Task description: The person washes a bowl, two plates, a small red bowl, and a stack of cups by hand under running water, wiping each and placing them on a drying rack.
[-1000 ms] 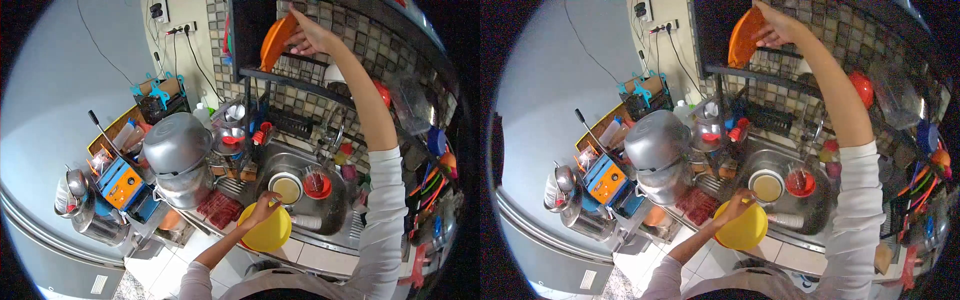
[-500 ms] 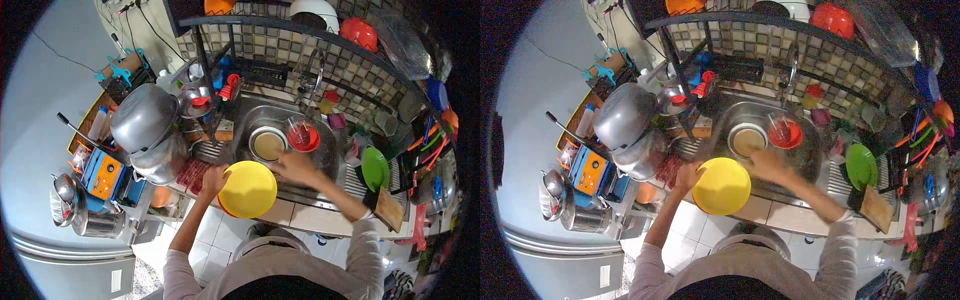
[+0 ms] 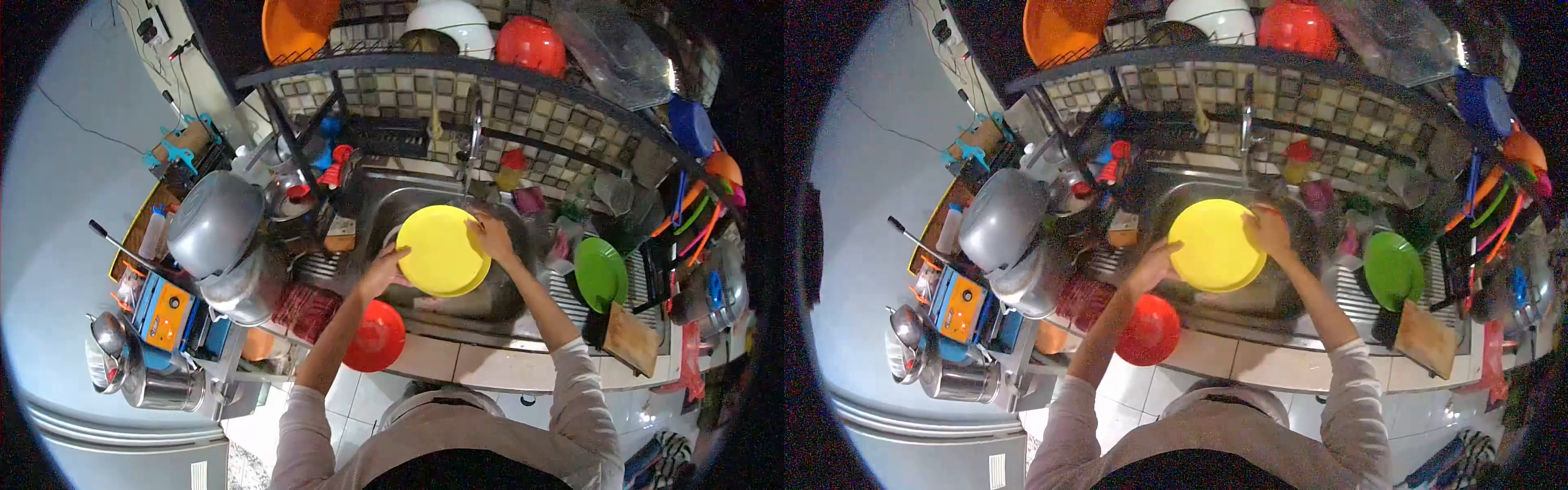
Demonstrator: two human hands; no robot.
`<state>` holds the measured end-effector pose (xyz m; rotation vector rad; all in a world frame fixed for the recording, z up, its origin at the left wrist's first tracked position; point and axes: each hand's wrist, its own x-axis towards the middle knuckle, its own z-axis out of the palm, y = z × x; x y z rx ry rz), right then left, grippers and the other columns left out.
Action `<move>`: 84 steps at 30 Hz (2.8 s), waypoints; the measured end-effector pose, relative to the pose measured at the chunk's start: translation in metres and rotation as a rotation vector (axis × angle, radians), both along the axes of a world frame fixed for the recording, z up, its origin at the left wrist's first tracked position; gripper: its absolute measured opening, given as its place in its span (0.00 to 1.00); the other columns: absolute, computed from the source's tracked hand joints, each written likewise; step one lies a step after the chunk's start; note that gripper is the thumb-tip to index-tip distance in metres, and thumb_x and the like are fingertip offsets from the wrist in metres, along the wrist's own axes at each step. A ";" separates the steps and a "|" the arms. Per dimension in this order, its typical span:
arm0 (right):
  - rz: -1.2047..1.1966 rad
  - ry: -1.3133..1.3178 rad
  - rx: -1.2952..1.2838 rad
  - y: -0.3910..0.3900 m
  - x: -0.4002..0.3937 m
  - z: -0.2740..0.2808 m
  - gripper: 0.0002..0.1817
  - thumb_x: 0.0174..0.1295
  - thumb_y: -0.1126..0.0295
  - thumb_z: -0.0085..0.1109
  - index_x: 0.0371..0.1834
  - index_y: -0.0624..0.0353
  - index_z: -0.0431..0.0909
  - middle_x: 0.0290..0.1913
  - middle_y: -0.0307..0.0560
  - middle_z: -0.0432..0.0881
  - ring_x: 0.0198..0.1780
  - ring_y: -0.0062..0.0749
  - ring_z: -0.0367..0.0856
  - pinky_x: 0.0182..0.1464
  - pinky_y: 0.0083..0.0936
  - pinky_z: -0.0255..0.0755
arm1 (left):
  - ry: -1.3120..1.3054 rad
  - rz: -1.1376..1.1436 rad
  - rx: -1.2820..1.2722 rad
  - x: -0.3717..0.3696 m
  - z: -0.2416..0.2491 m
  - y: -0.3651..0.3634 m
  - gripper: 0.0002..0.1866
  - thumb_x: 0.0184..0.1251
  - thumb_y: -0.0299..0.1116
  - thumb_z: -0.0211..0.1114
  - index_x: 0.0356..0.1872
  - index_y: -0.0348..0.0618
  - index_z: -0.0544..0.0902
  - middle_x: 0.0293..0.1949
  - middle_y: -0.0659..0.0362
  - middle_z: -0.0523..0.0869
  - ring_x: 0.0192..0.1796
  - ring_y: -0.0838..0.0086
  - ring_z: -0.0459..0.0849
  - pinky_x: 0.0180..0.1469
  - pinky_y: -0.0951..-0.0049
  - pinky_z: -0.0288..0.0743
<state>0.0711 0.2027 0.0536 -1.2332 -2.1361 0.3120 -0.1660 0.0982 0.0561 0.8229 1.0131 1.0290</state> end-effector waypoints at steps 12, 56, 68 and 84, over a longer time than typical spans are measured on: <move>0.121 -0.304 -0.201 0.007 -0.024 -0.025 0.30 0.58 0.49 0.36 0.63 0.43 0.47 0.65 0.49 0.43 0.66 0.44 0.38 0.61 0.51 0.34 | 0.249 0.524 0.222 0.101 -0.039 0.093 0.20 0.65 0.44 0.39 0.42 0.34 0.65 0.19 0.52 0.75 0.13 0.72 0.73 0.09 0.76 0.62; 0.212 0.528 -0.999 0.105 0.003 -0.079 0.14 0.51 0.68 0.47 0.42 0.57 0.71 0.31 0.43 0.78 0.33 0.32 0.76 0.36 0.31 0.71 | -0.101 0.201 -0.108 0.031 -0.061 0.048 0.17 0.57 0.32 0.51 0.47 0.38 0.66 0.37 0.52 0.77 0.39 0.61 0.79 0.36 0.65 0.76; 0.124 -0.271 0.019 0.008 -0.007 0.035 0.26 0.41 0.74 0.52 0.50 0.53 0.68 0.41 0.53 0.75 0.39 0.44 0.75 0.44 0.34 0.69 | -0.578 0.317 -0.257 0.085 -0.005 0.118 0.27 0.57 0.53 0.50 0.46 0.38 0.69 0.42 0.54 0.76 0.45 0.65 0.75 0.47 0.61 0.69; 0.136 0.023 -0.373 0.080 -0.009 -0.027 0.23 0.58 0.50 0.39 0.53 0.48 0.65 0.50 0.48 0.70 0.52 0.42 0.66 0.53 0.36 0.58 | -0.138 0.449 -0.035 0.059 -0.075 0.124 0.19 0.60 0.46 0.51 0.38 0.37 0.74 0.36 0.58 0.78 0.37 0.75 0.76 0.39 0.73 0.69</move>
